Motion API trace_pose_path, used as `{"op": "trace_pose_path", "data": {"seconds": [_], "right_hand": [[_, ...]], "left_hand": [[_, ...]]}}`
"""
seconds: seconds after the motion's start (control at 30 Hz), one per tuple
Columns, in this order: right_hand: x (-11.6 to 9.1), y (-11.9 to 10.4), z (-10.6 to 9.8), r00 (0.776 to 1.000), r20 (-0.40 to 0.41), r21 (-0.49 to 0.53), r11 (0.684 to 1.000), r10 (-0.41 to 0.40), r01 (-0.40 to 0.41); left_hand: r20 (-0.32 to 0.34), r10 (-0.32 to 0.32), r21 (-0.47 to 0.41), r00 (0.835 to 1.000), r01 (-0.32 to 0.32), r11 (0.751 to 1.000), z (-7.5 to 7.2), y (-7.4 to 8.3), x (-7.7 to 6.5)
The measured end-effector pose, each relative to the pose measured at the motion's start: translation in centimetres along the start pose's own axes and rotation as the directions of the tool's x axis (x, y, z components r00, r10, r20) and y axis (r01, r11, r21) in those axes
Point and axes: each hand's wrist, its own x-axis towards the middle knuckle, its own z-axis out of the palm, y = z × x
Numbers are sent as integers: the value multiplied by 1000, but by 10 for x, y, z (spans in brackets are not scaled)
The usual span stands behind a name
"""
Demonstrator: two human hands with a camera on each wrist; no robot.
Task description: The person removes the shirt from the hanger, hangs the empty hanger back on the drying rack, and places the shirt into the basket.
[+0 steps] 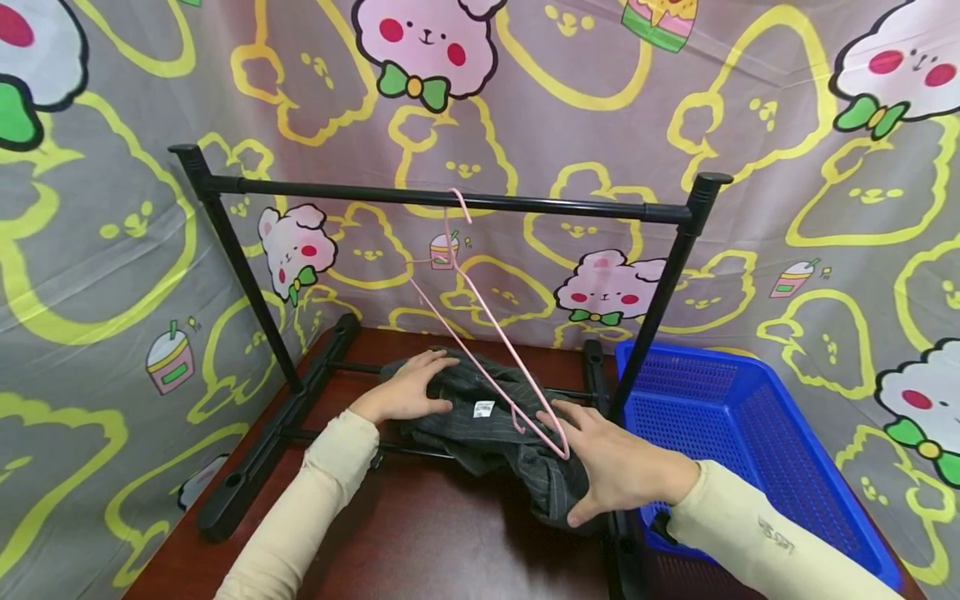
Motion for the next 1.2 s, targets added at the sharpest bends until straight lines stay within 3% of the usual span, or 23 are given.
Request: {"op": "trace_pose_path", "data": {"seconds": [0.33,0.5,0.7,0.9,1.2], "right_hand": [[9,1,6,1000,1,-43,999,3,-3],[9,4,3,998,32,7,998,59,-59],[10,5,0,997,46,38,997,69,-70],[12,1,2,998,50,-8,999,39,-38],[16,-9,14,998,50,-117,992,42,-36]], "left_hand": [[106,30,45,994,-35,998,12,11,3],[160,13,185,987,-42,982,26,14,5],[102,-17,309,995,-16,951,39,21,9],[28,22,384,999,-31,923,48,25,11],[-10,72,424,997,-61,904,45,32,12]]}}
